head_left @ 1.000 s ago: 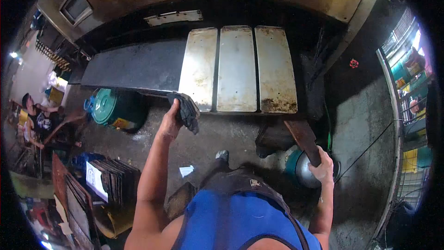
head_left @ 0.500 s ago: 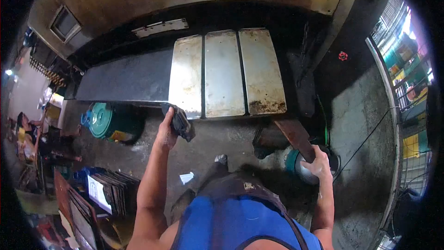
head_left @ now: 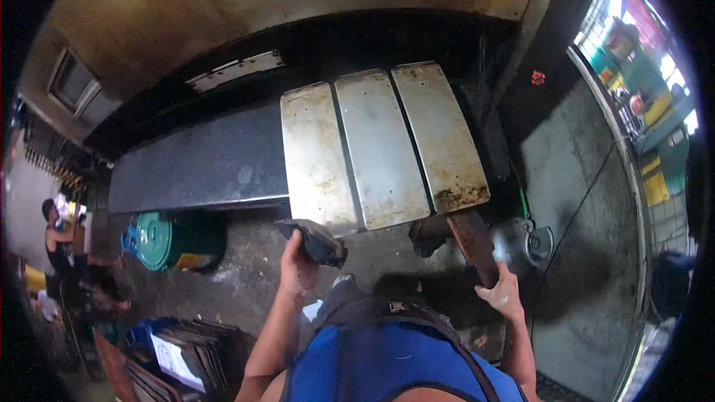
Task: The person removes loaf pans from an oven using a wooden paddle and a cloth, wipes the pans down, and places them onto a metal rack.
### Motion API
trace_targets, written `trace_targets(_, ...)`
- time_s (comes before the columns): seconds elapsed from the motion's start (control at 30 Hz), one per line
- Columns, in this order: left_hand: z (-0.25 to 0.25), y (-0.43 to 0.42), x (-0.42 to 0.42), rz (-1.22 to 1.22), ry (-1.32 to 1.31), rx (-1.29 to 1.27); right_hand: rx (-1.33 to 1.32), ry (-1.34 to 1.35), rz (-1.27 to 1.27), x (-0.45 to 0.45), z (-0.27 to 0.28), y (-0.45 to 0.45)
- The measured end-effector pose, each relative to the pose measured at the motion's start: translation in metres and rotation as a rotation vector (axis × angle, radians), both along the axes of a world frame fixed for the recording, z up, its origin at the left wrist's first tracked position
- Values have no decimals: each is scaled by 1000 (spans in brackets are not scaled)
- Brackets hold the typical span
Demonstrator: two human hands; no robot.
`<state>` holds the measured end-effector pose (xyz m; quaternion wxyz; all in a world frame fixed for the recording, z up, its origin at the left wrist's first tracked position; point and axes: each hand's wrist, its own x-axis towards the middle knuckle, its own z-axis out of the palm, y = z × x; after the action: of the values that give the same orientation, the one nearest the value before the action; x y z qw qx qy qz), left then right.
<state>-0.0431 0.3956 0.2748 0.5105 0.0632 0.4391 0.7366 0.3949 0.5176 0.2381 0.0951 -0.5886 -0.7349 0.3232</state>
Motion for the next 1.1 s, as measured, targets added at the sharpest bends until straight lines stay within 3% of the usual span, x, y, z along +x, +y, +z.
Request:
trace_targets(0.1, 5, 1, -15, -138, 32, -41, -18, 63, -78, -36, 25, -20)
trace_targets(0.37, -4, -3, -51, -389, 143, -192, -157, -126, -262, -109, 14, -81)
trace_targets(0.43, -5, -2, -47, -313, -31, -143, -52, 29, -347, -127, 20, -92)
trace_targets(0.57, -4, -3, -44, -222, -167, -146, -47, 67, -360, -132, -13, -105)
trace_targets(0.77, 2, 0, -40, -331, -29, -88, 9, 114, -379, -134, -11, -110)
trace_targets(0.83, -17, 1, -40, -321, 73, -96, -5, 108, -383, -131, -18, -105)
trace_targets(0.93, -19, 6, -32, -134, 98, -53, -34, 87, -393, -129, -33, -104)
trace_targets(1.1, -15, -1, -26, -364, 217, -45, -6, 132, -421, -116, -28, -119)
